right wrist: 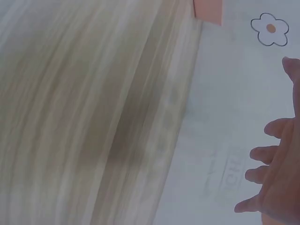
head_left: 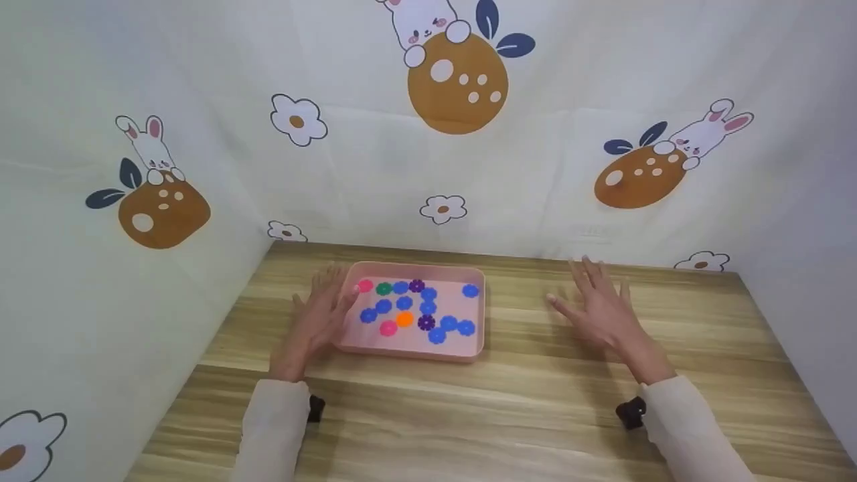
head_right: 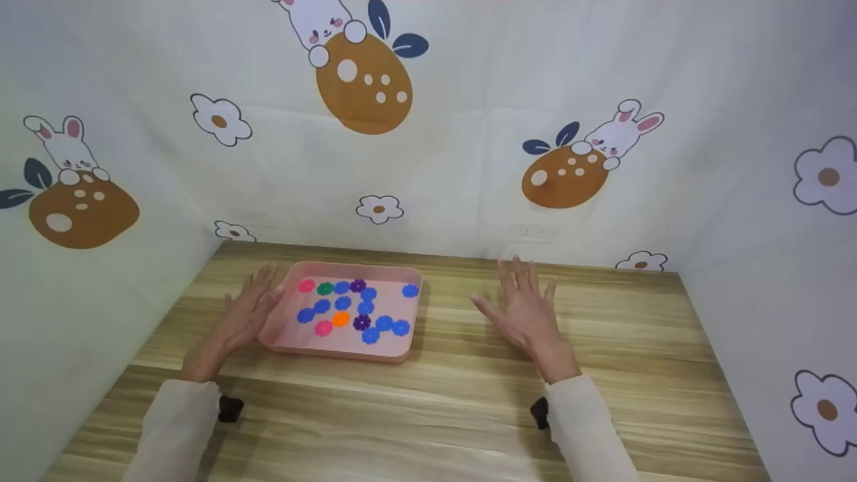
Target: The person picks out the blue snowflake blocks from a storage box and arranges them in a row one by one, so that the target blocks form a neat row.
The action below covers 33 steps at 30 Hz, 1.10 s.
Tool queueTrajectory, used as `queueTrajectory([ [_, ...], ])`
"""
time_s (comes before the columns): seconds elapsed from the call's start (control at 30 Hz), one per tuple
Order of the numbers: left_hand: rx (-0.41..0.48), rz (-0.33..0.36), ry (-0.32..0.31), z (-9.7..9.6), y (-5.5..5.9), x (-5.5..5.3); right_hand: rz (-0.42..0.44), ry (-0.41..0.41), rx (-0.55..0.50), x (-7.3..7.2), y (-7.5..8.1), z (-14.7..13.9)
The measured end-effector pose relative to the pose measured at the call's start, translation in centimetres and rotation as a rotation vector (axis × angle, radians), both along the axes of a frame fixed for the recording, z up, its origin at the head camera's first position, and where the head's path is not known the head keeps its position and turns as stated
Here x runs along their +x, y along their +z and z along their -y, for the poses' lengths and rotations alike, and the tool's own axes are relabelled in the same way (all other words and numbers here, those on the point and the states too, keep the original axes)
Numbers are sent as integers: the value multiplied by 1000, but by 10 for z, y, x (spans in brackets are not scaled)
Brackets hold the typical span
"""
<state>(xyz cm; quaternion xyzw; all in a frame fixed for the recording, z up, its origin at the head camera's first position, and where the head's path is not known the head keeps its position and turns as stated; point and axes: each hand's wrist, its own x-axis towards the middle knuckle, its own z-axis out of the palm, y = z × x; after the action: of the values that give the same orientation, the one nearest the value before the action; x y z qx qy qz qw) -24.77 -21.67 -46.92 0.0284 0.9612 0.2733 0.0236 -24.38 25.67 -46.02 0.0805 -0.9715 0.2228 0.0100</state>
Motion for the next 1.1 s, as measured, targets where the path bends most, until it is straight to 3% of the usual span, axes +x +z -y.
queueTrajectory([
  [0.33,297,73,103,10,1,10,-54,53,-119,-5,4,33],
  [0.57,486,-11,193,13,-6,17,-61,50,-359,-9,4,63],
  [0.67,616,-46,226,16,-12,19,-46,70,-453,-9,5,76],
  [0.83,825,-77,295,19,-19,24,51,93,-538,-11,4,99],
  [1.1,852,-43,385,20,-29,28,146,133,-588,-20,-9,128],
])
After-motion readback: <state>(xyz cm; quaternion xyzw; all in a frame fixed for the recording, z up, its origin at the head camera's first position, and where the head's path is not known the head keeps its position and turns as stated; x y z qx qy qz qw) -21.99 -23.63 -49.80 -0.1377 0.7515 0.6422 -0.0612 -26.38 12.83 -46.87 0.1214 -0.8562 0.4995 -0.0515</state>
